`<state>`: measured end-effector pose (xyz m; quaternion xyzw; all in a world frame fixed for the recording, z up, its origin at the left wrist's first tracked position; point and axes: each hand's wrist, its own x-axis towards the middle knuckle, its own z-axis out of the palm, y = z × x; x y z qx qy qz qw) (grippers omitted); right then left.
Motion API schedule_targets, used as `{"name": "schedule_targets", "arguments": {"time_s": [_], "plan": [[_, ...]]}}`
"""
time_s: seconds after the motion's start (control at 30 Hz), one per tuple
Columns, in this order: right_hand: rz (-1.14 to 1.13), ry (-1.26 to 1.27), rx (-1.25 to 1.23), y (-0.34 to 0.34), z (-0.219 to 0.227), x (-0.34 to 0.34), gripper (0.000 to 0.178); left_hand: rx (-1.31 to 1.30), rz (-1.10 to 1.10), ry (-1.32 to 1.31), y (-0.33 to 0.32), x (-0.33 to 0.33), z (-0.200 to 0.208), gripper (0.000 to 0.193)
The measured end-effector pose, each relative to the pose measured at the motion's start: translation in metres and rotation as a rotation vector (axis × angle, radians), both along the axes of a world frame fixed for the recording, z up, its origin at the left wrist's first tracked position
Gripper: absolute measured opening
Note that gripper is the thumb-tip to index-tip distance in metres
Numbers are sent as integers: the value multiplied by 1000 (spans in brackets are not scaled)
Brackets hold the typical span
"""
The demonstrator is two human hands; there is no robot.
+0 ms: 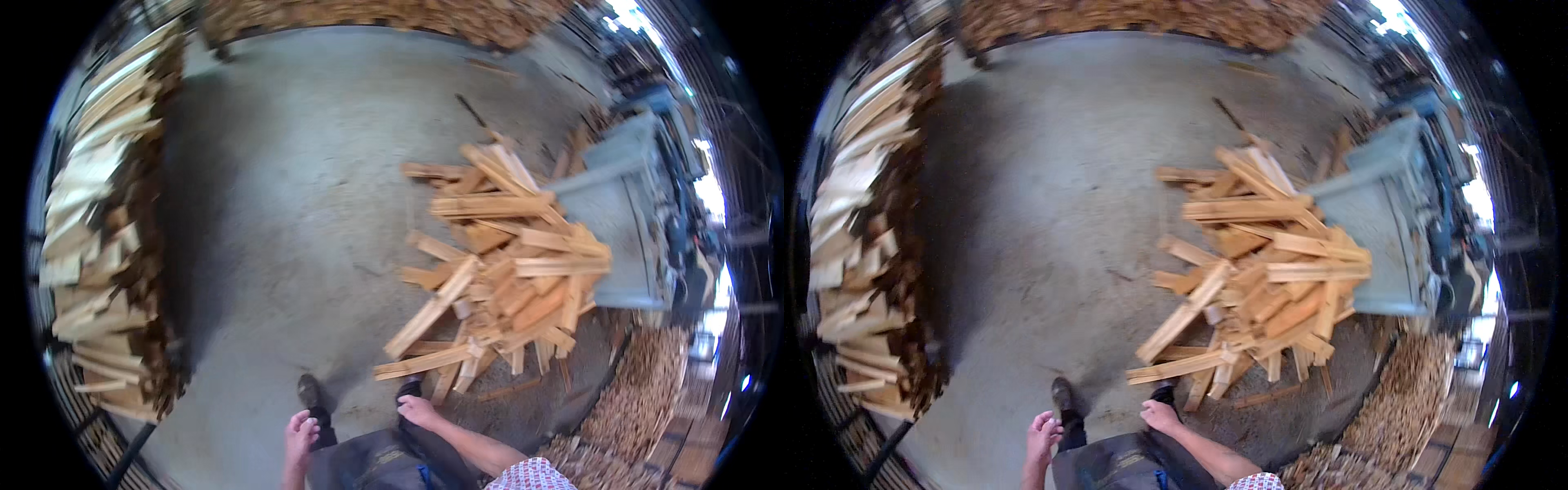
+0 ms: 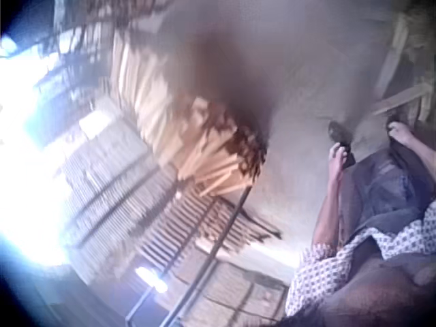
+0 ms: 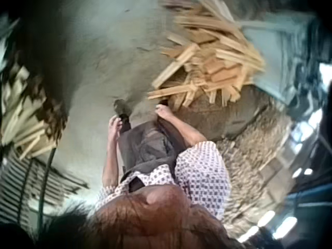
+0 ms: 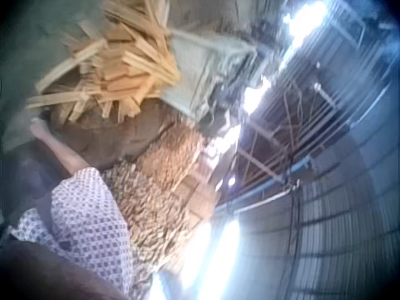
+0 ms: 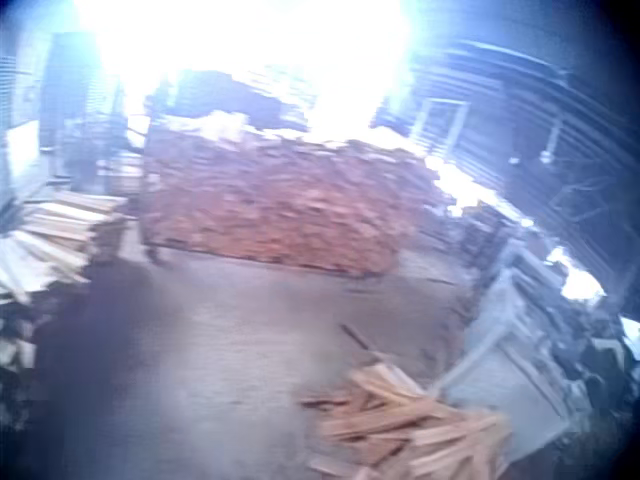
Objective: The person picks up bundles of wooden planks from a pile on the floor and carries them to a nearby metal rack. They then stack the planks vertically on the rack, repeating this process multiple times to organize the wood.
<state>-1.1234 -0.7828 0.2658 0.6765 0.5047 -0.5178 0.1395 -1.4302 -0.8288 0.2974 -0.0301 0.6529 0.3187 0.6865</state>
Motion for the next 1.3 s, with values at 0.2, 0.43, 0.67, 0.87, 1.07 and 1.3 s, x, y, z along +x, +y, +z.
{"name": "schedule_targets", "arguments": {"time_s": [0.2,0.43,0.67,0.87,1.07,1.3], "plan": [[-1309,102,100,-47,33,180,37,309,-623,345,116,88,-21,33],[-1505,-161,833,-7,38,380,38,677,-1153,457,262,300,-34,38],[-1335,43,735,97,-8,481,31,1254,-1553,609,336,524,-29,52],[-1294,-34,797,99,-44,377,29,1376,-1590,721,384,620,-55,63],[-1531,41,1072,31,-67,405,28,1476,-1586,948,460,632,-141,86],[-1887,657,453,-8,-122,400,55,981,-1482,439,433,650,-155,81]]}}
